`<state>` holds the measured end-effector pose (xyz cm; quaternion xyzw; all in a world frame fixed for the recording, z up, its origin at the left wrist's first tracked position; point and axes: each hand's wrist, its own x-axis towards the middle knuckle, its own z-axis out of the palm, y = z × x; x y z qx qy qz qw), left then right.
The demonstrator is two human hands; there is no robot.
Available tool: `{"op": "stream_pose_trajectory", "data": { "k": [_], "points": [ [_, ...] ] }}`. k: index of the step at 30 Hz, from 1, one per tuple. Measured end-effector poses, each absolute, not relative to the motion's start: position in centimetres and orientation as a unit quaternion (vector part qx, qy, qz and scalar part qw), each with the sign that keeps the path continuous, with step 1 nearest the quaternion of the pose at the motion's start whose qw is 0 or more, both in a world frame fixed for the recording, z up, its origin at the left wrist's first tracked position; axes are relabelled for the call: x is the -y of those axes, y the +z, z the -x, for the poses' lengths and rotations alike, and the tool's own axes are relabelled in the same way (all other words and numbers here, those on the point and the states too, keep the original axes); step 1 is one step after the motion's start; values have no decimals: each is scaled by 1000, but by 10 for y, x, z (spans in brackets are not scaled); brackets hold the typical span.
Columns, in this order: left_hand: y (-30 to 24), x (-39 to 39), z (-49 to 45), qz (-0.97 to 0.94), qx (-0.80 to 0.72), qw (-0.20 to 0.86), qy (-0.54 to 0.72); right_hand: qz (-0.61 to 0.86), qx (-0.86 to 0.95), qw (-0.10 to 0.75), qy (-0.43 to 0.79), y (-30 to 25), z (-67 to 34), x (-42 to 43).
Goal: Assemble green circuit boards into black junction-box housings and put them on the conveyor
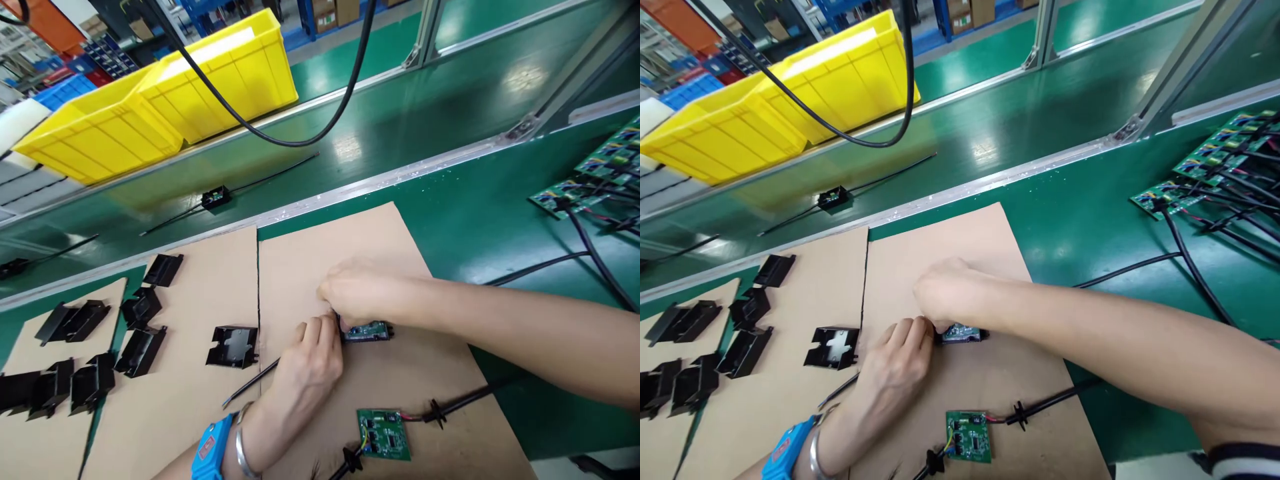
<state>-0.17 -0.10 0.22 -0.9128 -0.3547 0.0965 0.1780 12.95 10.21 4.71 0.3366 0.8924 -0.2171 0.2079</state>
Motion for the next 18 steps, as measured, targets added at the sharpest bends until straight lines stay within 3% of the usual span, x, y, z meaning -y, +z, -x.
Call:
{"op": "stream_pose_trajectory", "data": {
  "k": [3, 6, 12, 18],
  "points": [
    [-3, -2, 9, 922, 353, 144, 60, -342, -884, 239, -213, 55, -117, -105],
    [-3, -7, 19, 911, 410, 52, 13, -343, -896, 192, -206, 55, -134, -97],
    [16, -3, 24, 890, 444, -45, -98, -374, -899, -99, -207, 34, -216, -61],
    [11, -9, 5, 950, 292, -91, -62, -426, -871, -111, -220, 19, -246, -40]
  ]
}}
